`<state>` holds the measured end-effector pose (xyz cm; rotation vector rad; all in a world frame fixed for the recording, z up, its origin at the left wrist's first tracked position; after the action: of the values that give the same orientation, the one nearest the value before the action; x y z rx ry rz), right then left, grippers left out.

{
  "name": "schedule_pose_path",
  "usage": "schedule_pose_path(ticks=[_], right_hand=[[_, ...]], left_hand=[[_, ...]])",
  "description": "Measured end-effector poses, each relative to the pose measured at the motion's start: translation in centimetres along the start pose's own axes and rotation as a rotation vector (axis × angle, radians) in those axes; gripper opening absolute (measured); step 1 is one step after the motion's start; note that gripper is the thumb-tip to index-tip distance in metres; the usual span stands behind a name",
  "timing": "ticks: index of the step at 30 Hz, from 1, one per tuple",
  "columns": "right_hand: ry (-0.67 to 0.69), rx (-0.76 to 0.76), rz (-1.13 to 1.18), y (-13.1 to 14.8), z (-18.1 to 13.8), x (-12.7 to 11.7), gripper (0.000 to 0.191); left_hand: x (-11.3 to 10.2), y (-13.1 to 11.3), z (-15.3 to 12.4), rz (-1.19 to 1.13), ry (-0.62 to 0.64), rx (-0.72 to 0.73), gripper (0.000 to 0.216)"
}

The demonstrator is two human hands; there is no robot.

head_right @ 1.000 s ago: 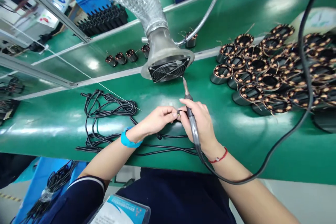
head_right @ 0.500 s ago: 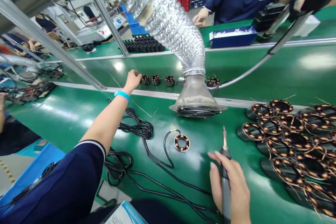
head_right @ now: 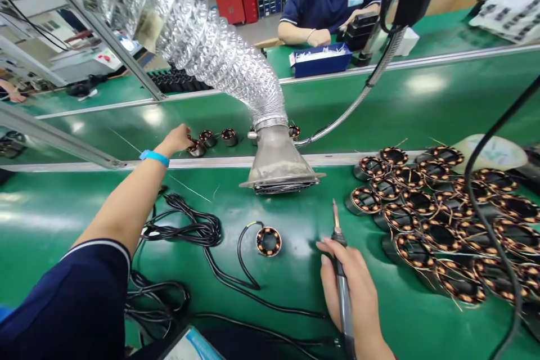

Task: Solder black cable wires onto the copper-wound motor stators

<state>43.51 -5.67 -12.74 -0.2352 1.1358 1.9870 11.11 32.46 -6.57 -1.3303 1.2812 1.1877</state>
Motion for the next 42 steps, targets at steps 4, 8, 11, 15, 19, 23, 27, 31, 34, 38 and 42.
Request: schedule_pose_path(ticks=[4, 8, 11, 15, 19, 23, 27, 31, 34, 38, 42], right_hand=[[0.037, -0.019, 0.022, 0.4, 0.0, 0.2, 0.03], [0.058, -0.019, 0.035, 0.5, -0.1, 0.3, 0.029], [0.037, -0.004, 0.022, 0.3, -0.1, 0.1, 0.03], [0.014, 0.013, 0.005, 0.2, 0.0, -0.4, 0.033], [0.023, -0.015, 0.026, 0.4, 0.0, -0.4, 0.034], [0.053, -0.025, 0.039, 0.6, 0.0, -0.1, 0.033], [0.033, -0.03, 0.032, 0.3, -0.1, -0.2, 0.033], [-0.012, -0.045, 0.005, 0.2, 0.0, -0.5, 0.034], [-0.031, -0.079, 0.004, 0.4, 0.0, -0.4, 0.031], [-0.077, -0.117, 0.0, 0.6, 0.0, -0.7, 0.028], [-0.163, -0.096, 0.001, 0.5, 0.0, -1.4, 0.03]], left_hand=[[1.1, -1.6, -2.5, 0.001, -0.016, 0.132, 0.062], [1.5, -4.3, -3.2, 0.014, -0.05, 0.183, 0.074], [1.2, -5.9, -2.3, 0.056, 0.021, 0.137, 0.079], [0.8, -6.5, -1.1, 0.117, 0.137, 0.11, 0.084], [0.4, -6.0, -1.0, 0.131, 0.142, 0.182, 0.1], [0.3, -5.8, -1.0, 0.144, 0.178, 0.271, 0.093], [0.6, -5.4, -0.8, 0.16, 0.127, 0.256, 0.084], [1.1, -4.7, -1.3, 0.14, 0.059, 0.23, 0.069], [1.0, -4.5, -2.0, 0.105, 0.011, 0.22, 0.057], [-0.2, -4.4, -4.0, 0.041, -0.053, 0.213, 0.049], [-2.7, -3.8, -7.4, -0.01, -0.109, 0.258, 0.048]])
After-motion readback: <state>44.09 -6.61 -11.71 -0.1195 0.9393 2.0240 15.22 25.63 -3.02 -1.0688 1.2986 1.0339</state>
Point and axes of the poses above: each hand's wrist, its own z-axis towards the middle knuckle, its own x-axis out of the palm, y = z × x, the point moved 2 cm from there along z, towards the middle knuckle, and after that the axes turned 8 degrees about z, right-handed, at the moved point
